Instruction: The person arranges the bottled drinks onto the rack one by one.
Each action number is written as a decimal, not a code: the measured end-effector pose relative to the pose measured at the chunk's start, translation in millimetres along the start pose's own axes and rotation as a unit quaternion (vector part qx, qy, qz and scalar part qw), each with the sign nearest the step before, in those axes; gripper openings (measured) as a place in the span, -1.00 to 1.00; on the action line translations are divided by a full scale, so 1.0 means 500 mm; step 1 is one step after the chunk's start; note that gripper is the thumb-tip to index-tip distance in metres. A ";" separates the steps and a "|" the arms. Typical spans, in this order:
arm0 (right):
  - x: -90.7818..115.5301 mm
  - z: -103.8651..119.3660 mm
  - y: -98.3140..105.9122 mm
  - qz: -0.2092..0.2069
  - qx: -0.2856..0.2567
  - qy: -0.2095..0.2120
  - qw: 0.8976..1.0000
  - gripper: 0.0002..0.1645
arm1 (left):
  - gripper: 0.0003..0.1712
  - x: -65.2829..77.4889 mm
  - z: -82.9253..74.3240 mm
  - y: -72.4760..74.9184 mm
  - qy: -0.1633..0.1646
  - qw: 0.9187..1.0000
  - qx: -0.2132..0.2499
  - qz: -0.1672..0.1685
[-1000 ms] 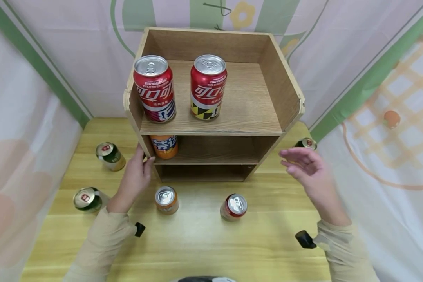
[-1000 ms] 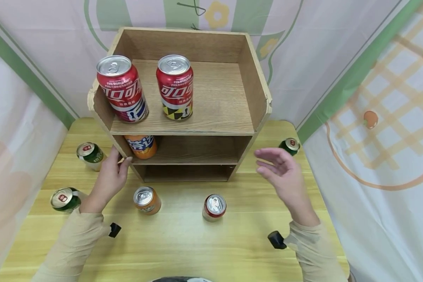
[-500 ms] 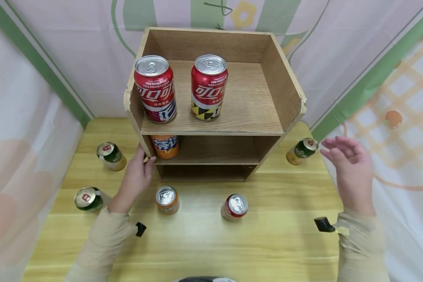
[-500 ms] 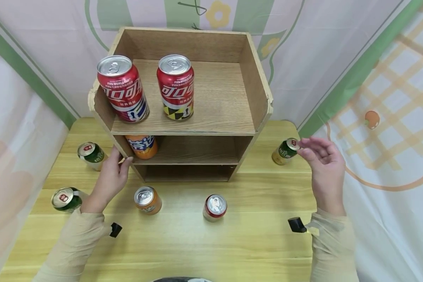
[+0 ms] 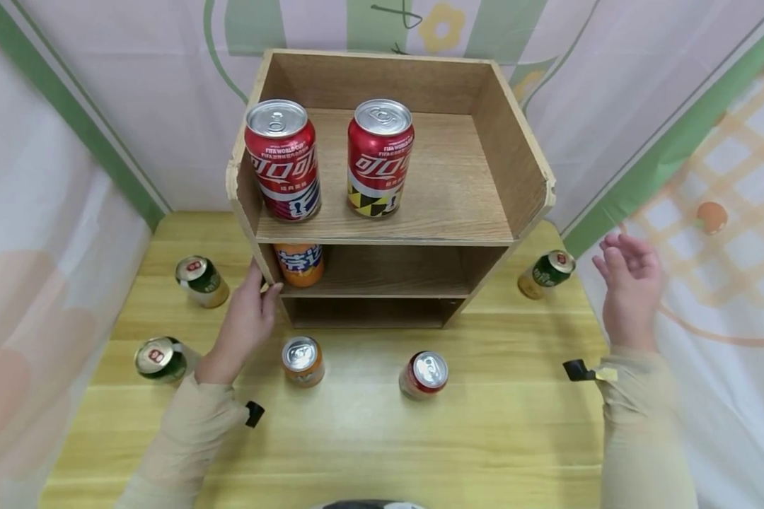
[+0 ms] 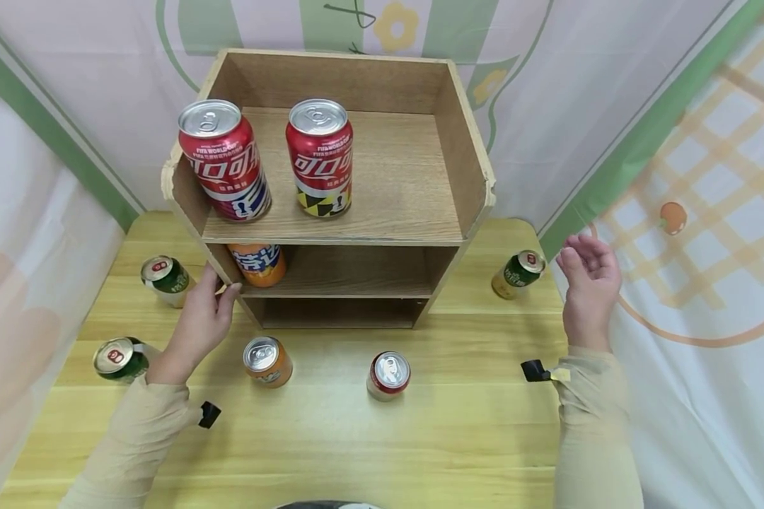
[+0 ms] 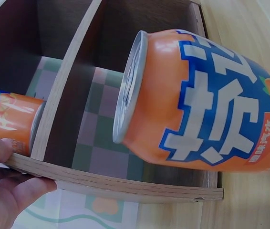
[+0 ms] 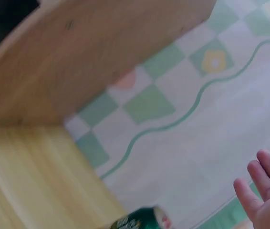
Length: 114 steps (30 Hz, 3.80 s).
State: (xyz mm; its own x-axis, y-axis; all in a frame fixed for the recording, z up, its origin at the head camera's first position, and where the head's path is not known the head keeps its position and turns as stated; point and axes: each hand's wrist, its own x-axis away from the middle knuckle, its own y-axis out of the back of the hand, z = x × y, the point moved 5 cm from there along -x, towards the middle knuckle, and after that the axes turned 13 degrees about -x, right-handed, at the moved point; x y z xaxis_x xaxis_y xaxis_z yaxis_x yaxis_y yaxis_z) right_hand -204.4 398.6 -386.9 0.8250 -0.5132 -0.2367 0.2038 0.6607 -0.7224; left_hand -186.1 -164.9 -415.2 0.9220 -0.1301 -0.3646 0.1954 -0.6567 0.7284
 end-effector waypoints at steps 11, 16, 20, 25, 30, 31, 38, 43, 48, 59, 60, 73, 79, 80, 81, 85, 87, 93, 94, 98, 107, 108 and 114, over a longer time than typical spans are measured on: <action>-0.050 -0.065 0.102 -0.097 0.226 -0.027 0.969 -0.18 | -0.46 -0.001 -0.003 -0.005 0.001 1.000 0.002 0.005; -0.061 -0.107 0.131 -0.107 0.274 -0.074 0.953 -0.01 | -0.48 -0.001 -0.003 -0.003 0.002 1.000 0.003 0.003; -0.059 -0.137 0.152 -0.110 0.294 -0.110 0.943 0.10 | -0.47 -0.003 -0.002 -0.005 0.002 1.000 0.005 0.007; -0.054 -0.162 0.154 -0.105 0.314 -0.158 0.930 0.16 | -0.47 -0.002 0.000 -0.006 0.009 1.000 0.006 0.012; -0.061 -0.179 0.157 -0.096 0.345 -0.148 0.922 0.16 | -0.48 -0.002 0.000 -0.003 0.007 1.000 0.006 0.012; -0.063 -0.183 0.159 -0.095 0.351 -0.145 0.920 0.15 | -0.48 -0.002 0.000 -0.003 0.007 1.000 0.006 0.011; -0.068 -0.204 0.182 -0.099 0.381 -0.122 0.911 0.08 | -0.47 -0.005 -0.002 0.001 0.000 1.000 0.002 0.004; -0.065 -0.209 0.190 -0.106 0.368 -0.111 0.917 -0.01 | -0.45 -0.003 0.000 0.000 0.001 1.000 0.003 0.004; -0.064 -0.213 0.193 -0.113 0.364 -0.110 0.918 -0.03 | -0.44 -0.002 0.002 0.000 0.003 1.000 -0.002 0.003; -0.065 -0.217 0.194 -0.130 0.377 -0.087 0.913 -0.16 | -0.47 -0.003 0.002 -0.003 0.008 1.000 -0.005 0.010; -0.065 -0.218 0.195 -0.133 0.376 -0.084 0.913 -0.17 | -0.47 -0.003 0.002 -0.003 0.009 1.000 -0.004 0.010; -0.047 -0.200 0.185 -0.132 0.347 -0.091 0.924 -0.28 | -0.43 -0.003 0.002 -0.003 0.008 1.000 0.000 0.007; -0.024 -0.176 0.163 -0.112 0.371 -0.079 0.919 -0.30 | -0.44 -0.003 0.002 -0.003 0.012 1.000 -0.001 0.013; -0.019 -0.171 0.158 -0.108 0.375 -0.080 0.917 -0.30 | -0.44 -0.003 0.002 -0.003 0.012 1.000 -0.002 0.013; -0.016 -0.167 0.154 -0.106 0.373 -0.081 0.918 -0.31 | -0.45 -0.003 0.002 -0.003 0.012 1.000 -0.002 0.013; 0.005 -0.142 0.124 -0.093 0.380 -0.099 0.915 -0.36 | -0.46 -0.001 0.003 -0.002 0.011 1.000 -0.003 0.012; 0.013 -0.131 0.109 -0.078 0.378 -0.099 0.917 -0.43 | -0.46 -0.001 0.004 -0.001 0.010 1.000 -0.002 0.012; 0.050 -0.104 0.075 -0.012 0.352 -0.109 0.929 -0.50 | -0.44 -0.001 0.006 -0.002 0.008 1.000 0.000 0.010; 0.056 -0.098 0.068 0.003 0.346 -0.115 0.931 -0.49 | -0.44 -0.001 0.006 -0.001 0.008 1.000 0.001 0.010; 0.082 -0.074 0.039 0.059 0.317 -0.142 0.936 -0.46 | -0.44 -0.001 0.005 -0.001 0.009 1.000 0.000 0.009; 0.146 -0.025 -0.038 0.159 0.271 -0.172 0.934 -0.37 | -0.45 0.000 0.006 -0.002 0.010 1.000 -0.005 0.009; 0.155 -0.021 -0.047 0.172 0.271 -0.172 0.931 -0.35 | -0.44 -0.001 0.006 -0.003 0.010 1.000 -0.004 0.010; 0.207 0.000 -0.109 0.238 0.286 -0.154 0.915 -0.27 | -0.43 -0.002 0.006 -0.004 0.015 1.000 -0.004 0.014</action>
State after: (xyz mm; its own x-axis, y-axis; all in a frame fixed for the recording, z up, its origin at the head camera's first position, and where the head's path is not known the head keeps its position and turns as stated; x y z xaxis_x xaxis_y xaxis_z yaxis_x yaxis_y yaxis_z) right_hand -130.1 309.4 -372.3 0.9836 0.0291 -0.1778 -0.0483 0.9933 -0.1050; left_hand -188.6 -165.6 -418.1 0.9371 -0.1254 -0.3257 0.1717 -0.6468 0.7431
